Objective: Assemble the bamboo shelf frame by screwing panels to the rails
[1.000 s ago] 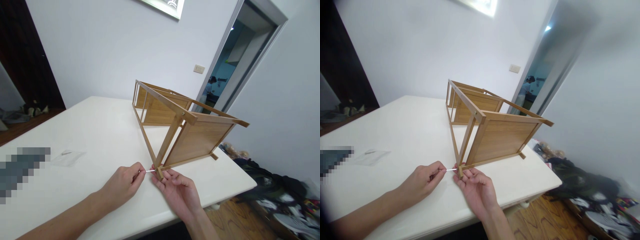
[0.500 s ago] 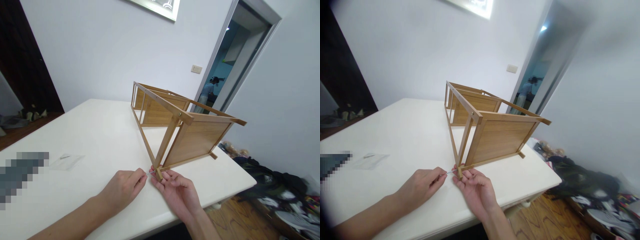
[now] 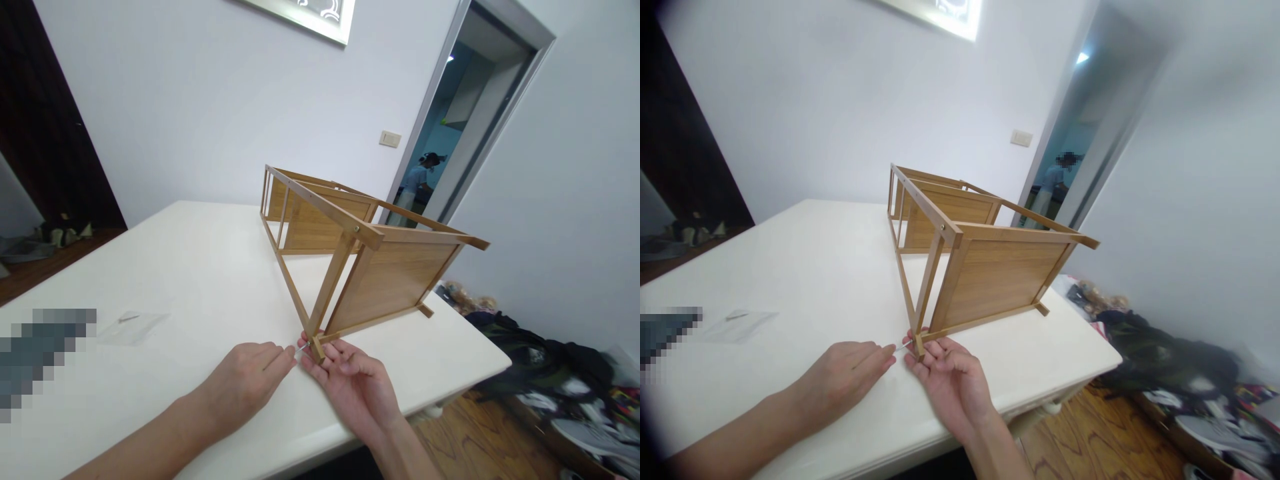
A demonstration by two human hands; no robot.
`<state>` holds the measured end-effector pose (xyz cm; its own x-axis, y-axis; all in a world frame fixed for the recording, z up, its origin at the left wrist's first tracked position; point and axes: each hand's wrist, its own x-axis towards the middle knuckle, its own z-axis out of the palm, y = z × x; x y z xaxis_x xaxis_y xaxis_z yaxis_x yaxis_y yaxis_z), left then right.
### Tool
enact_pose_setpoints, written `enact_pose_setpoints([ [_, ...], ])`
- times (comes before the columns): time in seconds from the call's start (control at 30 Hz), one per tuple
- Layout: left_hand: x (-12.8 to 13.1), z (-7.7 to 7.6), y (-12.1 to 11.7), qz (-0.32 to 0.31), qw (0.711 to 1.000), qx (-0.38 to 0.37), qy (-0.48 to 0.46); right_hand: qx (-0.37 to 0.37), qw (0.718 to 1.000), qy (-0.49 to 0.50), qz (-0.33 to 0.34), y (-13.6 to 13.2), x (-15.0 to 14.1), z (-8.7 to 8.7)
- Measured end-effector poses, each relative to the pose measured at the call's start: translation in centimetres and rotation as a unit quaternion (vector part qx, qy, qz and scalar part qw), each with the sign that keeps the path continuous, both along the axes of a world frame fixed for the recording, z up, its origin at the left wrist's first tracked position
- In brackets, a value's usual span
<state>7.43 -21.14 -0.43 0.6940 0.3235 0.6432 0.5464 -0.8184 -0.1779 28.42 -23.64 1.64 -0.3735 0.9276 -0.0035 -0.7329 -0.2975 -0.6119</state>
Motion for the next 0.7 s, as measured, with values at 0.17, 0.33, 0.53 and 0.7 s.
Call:
enact_pose_setpoints([
  [0.17, -0.3, 0.5, 0.3, 0.016, 0.998, -0.017, -0.051, -0.009, 1.000, 0.017, 0.002, 0.0, 0.0, 0.2],
  [0.33, -0.4, 0.7, 0.4, -0.027, 0.977, -0.163, -0.136, -0.001, 1.000, 0.020, 0.000, 0.0, -0.1, 0.2],
  [0.53, -0.2, 0.9, 0.7, -0.017, 0.904, -0.345, -0.251, 0.001, 1.000, 0.029, 0.004, -0.1, -0.1, 0.3],
  [0.7, 0.2, 1.1, 0.5, 0.003, 0.889, -0.353, -0.292, 0.005, 1.000, 0.018, 0.009, -0.1, 0.0, 0.4],
])
